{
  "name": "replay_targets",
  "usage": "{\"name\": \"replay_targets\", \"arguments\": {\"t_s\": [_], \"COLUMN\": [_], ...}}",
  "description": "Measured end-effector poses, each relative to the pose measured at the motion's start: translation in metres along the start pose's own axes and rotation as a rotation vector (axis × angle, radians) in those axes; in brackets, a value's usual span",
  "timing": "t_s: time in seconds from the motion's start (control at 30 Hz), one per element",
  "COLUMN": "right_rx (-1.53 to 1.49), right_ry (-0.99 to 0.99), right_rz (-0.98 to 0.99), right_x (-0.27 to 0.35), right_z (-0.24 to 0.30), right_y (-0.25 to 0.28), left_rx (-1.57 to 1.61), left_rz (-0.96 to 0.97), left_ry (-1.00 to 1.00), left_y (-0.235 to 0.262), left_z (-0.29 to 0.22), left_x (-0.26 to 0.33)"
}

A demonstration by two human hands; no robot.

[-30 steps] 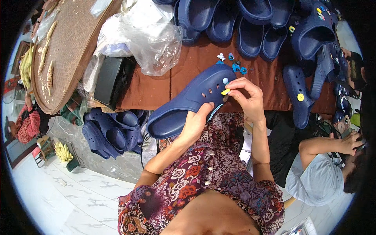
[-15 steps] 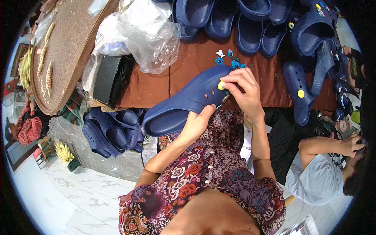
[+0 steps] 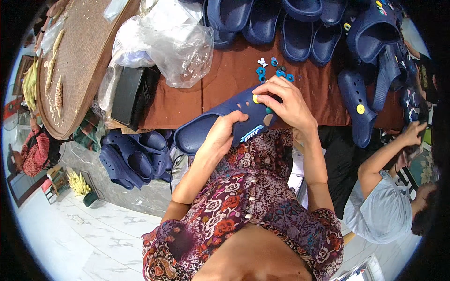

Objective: Inserting decorative charms into the holes of foam clogs.

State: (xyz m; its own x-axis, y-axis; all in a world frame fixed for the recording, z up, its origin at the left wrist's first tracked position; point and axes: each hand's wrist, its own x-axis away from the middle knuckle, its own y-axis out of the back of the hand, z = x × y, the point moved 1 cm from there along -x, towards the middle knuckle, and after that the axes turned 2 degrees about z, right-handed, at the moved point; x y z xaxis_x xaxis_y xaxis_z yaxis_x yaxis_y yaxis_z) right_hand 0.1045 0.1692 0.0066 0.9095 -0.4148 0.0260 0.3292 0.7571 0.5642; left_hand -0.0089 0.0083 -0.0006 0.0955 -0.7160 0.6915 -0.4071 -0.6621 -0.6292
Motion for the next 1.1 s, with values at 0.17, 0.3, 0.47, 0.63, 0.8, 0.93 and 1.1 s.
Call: {"name": "replay_targets", "arguments": {"t_s": [0.17,0.3,0.47,0.63,0.8,0.93,1.1], "right_rx": [0.019,0.002,-0.055,0.026,-0.101,-0.145,-0.109], "right_ry": [0.04,0.01,0.055,0.055,-0.003,0.007,-0.005], "right_rz": [0.08,0.264,0.389,0.417,0.41,0.166,-0.01], "right_x": [-0.011,-0.019,-0.022,-0.025,-0.03,-0.018,0.0], "right_z": [-0.012,-0.019,-0.024,-0.015,-0.03,-0.027,-0.014], "right_y": [0.004,0.009,0.004,0.007,-0.001,-0.016,-0.043], "left_rx": [-0.023,-0.116,-0.207,-0.241,-0.172,-0.201,-0.204], "left_rz": [0.029,-0.015,-0.05,-0.064,-0.026,-0.099,-0.211], "left_ry": [-0.027,-0.064,-0.132,-0.177,-0.125,-0.163,-0.135], "left_y": [-0.003,-0.004,0.001,0.007,0.004,0.01,0.028], "left_z": [-0.002,-0.001,0.004,0.009,0.001,-0.003,0.0], "left_x": [0.002,0.003,0.0,-0.002,0.0,0.005,0.015]}}
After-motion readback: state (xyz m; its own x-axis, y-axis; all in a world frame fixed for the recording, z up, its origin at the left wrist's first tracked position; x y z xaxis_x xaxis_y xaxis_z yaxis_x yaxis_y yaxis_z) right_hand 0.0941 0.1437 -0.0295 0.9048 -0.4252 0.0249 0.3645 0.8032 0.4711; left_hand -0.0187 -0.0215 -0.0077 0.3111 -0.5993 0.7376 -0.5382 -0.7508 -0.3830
